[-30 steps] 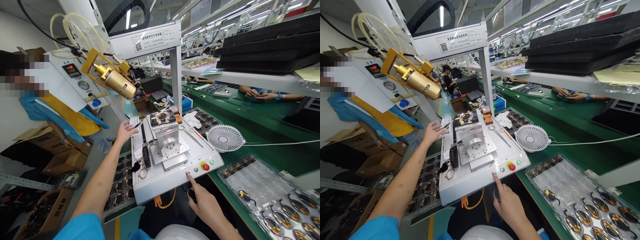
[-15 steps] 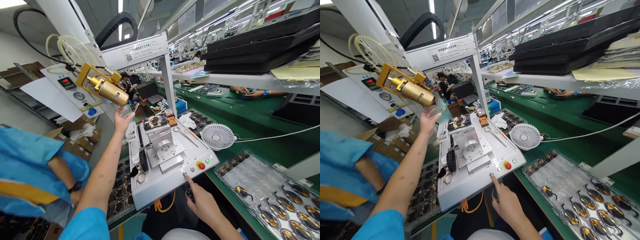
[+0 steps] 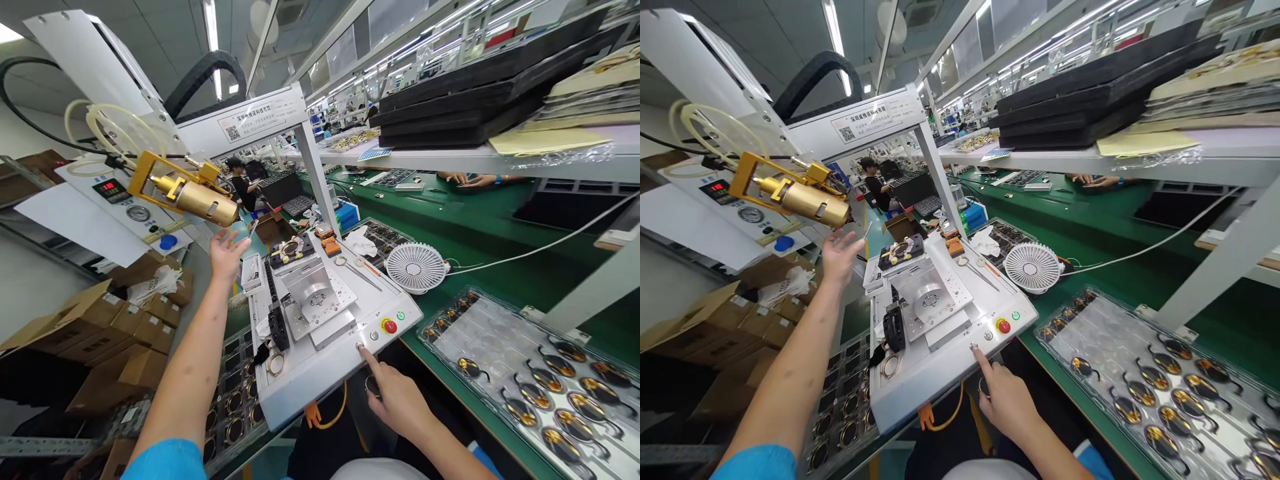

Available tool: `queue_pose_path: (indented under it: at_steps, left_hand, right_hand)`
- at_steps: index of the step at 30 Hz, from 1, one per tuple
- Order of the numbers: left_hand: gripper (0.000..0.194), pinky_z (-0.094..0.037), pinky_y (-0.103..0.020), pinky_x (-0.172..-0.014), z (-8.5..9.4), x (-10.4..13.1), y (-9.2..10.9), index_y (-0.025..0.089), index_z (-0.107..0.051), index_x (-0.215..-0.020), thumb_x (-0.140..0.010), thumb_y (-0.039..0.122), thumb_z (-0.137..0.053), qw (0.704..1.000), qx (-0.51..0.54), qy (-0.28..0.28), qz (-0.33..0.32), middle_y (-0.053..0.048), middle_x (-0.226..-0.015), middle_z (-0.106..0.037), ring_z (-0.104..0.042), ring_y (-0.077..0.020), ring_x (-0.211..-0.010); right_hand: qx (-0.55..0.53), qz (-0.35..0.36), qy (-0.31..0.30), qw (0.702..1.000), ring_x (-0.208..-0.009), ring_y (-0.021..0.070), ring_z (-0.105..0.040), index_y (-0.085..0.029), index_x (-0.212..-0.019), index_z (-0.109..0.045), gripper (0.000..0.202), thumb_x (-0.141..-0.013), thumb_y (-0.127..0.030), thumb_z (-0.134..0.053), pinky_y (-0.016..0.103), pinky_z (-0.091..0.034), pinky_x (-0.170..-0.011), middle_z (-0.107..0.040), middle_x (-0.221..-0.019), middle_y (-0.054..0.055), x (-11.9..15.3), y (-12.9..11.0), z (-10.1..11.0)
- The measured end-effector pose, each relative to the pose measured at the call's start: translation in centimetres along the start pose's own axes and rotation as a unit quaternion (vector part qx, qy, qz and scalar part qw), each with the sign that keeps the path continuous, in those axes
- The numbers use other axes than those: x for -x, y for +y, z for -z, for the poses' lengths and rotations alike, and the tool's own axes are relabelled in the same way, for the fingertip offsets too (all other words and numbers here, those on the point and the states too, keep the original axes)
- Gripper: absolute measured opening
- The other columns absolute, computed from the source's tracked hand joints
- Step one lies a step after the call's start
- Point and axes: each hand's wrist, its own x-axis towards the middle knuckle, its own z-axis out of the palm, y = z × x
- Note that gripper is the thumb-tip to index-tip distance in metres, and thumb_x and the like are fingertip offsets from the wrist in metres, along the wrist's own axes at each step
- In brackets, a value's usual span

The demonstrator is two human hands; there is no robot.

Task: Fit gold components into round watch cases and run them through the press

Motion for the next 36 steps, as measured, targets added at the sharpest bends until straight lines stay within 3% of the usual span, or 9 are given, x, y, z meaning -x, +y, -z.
queue_pose_path:
  at_steps: [7, 11, 17, 19, 22, 25, 29, 32, 36]
  left_hand:
    - [0.069, -0.059, -0.049, -0.101, 1.0, -0.3, 0.6, 0.023, -0.047, -0.110, -0.061, 0.022, -0.095, 0.999, 0.030, 0.013, 0.028, -0.006, -0.104, -0.074, -0.077, -0.0240, -0.101]
    - [0.067, -0.058, -0.045, -0.100, 1.8, -1.0, 1.0, 0.021, -0.043, -0.112, -0.066, 0.018, -0.092, 0.999, 0.021, 0.032, 0.036, -0.005, -0.100, -0.074, -0.078, -0.0211, -0.093]
    - [0.057, -0.057, -0.045, -0.101, 2.4, -1.4, -1.1, 0.018, -0.038, -0.119, -0.081, 0.017, -0.081, 0.993, -0.056, 0.080, 0.066, -0.009, -0.108, -0.072, -0.076, -0.0196, -0.100]
    - [0.057, -0.057, -0.046, -0.102, 3.1, -0.1, -2.4, 0.017, -0.037, -0.120, -0.082, 0.019, -0.079, 0.987, -0.099, 0.094, 0.082, -0.013, -0.114, -0.070, -0.076, -0.0206, -0.102]
    - [0.068, -0.057, -0.046, -0.104, 5.2, 4.0, -4.6, 0.019, -0.043, -0.119, -0.069, 0.018, -0.088, 0.975, -0.175, 0.086, 0.101, -0.018, -0.127, -0.066, -0.074, -0.0240, -0.109]
    - [0.070, -0.054, -0.051, -0.108, 7.6, 9.3, -6.7, 0.022, -0.048, -0.116, -0.060, 0.022, -0.091, 0.958, -0.253, 0.062, 0.120, -0.018, -0.134, -0.063, -0.072, -0.0279, -0.115]
    - [0.064, -0.053, -0.057, -0.108, 9.5, 14.5, -8.9, 0.022, -0.053, -0.111, -0.057, 0.027, -0.088, 0.936, -0.324, 0.013, 0.139, -0.014, -0.123, -0.069, -0.073, -0.0326, -0.114]
    - [0.056, -0.052, -0.055, -0.110, 9.4, 15.9, -9.6, 0.021, -0.054, -0.110, -0.063, 0.031, -0.083, 0.929, -0.344, -0.013, 0.136, -0.016, -0.122, -0.070, -0.069, -0.0340, -0.122]
    - [0.061, -0.050, -0.058, -0.112, 8.9, 16.1, -9.2, 0.019, -0.054, -0.116, -0.065, 0.037, -0.083, 0.925, -0.359, -0.013, 0.124, -0.019, -0.131, -0.065, -0.063, -0.0381, -0.131]
  right_hand:
    - [-0.146, 0.028, 0.013, 0.989, -0.096, 0.0270, -0.071, -0.023, -0.169, -0.010, 0.097, -0.083, -0.016, -0.056, 0.038, -0.055, -0.086, -0.072, -0.107, 0.007, 1.5, 0.7, 0.1]
    - [-0.205, 0.034, 0.024, 0.978, -0.091, 0.0248, -0.070, -0.022, -0.167, -0.009, 0.093, -0.086, -0.019, -0.053, 0.038, -0.054, -0.085, -0.071, -0.103, 0.005, 2.7, 1.7, 0.4]
    - [-0.250, -0.001, 0.061, 0.966, -0.082, 0.0221, -0.069, -0.022, -0.166, -0.005, 0.088, -0.092, -0.029, -0.052, 0.039, -0.055, -0.081, -0.070, -0.101, 0.004, 2.9, 3.7, 1.9]
    - [-0.256, -0.013, 0.082, 0.963, -0.082, 0.0222, -0.069, -0.022, -0.166, -0.003, 0.088, -0.094, -0.034, -0.052, 0.039, -0.055, -0.080, -0.070, -0.101, 0.004, 2.4, 4.7, 2.7]
    - [-0.226, -0.062, 0.103, 0.967, -0.080, 0.0233, -0.068, -0.019, -0.167, -0.001, 0.091, -0.093, -0.037, -0.052, 0.038, -0.053, -0.076, -0.070, -0.099, 0.004, 1.2, 6.3, 3.9]
    - [-0.154, -0.110, 0.076, 0.979, -0.076, 0.0248, -0.067, -0.017, -0.168, -0.003, 0.092, -0.092, -0.034, -0.053, 0.037, -0.049, -0.073, -0.071, -0.093, 0.004, -0.4, 7.7, 4.9]
    - [-0.089, -0.122, 0.034, 0.988, -0.082, 0.0264, -0.069, -0.016, -0.169, -0.004, 0.094, -0.092, -0.028, -0.056, 0.035, -0.046, -0.074, -0.072, -0.094, 0.007, -1.7, 8.2, 5.1]
    - [-0.035, -0.122, 0.034, 0.991, -0.093, 0.0297, -0.071, -0.014, -0.169, -0.003, 0.093, -0.093, -0.026, -0.055, 0.035, -0.047, -0.077, -0.074, -0.106, 0.012, -1.6, 7.7, 4.7]
    - [0.015, -0.141, 0.029, 0.989, -0.096, 0.0323, -0.072, -0.013, -0.169, -0.007, 0.092, -0.093, -0.027, -0.056, 0.035, -0.047, -0.075, -0.075, -0.109, 0.015, -1.3, 6.7, 4.3]
